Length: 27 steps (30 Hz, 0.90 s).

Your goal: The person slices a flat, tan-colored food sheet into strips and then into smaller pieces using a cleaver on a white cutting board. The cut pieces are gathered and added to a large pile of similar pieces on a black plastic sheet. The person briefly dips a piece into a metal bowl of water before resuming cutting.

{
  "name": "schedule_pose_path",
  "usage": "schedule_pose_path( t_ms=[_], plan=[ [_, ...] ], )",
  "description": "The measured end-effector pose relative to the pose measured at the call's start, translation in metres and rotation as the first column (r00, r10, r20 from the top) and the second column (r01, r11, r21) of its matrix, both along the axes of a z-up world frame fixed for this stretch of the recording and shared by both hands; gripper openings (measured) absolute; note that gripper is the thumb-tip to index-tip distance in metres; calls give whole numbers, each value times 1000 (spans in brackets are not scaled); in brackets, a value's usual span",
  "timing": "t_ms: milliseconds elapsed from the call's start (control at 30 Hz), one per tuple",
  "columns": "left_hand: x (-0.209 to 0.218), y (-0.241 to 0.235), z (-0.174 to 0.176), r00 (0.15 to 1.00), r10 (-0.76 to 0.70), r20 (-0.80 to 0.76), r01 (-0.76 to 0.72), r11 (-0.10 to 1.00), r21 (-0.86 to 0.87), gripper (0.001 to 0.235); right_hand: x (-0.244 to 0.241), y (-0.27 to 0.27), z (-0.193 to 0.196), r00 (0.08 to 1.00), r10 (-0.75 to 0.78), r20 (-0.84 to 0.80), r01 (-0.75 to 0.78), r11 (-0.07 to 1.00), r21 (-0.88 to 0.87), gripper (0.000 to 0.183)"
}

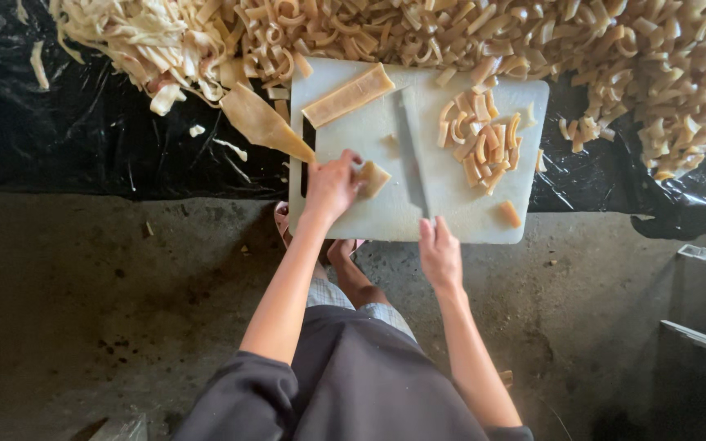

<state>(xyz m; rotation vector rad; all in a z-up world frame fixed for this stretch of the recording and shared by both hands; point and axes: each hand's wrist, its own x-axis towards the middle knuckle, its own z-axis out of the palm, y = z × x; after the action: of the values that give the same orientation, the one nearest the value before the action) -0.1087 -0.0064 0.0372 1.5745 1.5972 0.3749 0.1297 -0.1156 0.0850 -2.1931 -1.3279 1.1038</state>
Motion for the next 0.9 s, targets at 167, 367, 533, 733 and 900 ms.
schedule_pose_path(
  t_ms=[167,367,533,733,900],
  plan=[
    [10,8,-4,963,152,223,-167,985,50,21,21,22,-6,989,-147,33,148,989,-6,41],
    [49,57,-23,947,-35,319,8,996,85,16,20,11,5,985,-165,-39,167,985,41,39],
    [47,49,-34,883,291,369,-390,891,233,30,-14,1,8,998,-61,28,60,997,40,35],
    [56,35,-45,772,440,458,-521,852,60,26,-14,9,20,956,-111,-271,172,962,212,30],
    [62,37,-53,766,470,439,-535,845,27,24,-7,1,2,999,2,-38,6,976,216,33]
  ],
)
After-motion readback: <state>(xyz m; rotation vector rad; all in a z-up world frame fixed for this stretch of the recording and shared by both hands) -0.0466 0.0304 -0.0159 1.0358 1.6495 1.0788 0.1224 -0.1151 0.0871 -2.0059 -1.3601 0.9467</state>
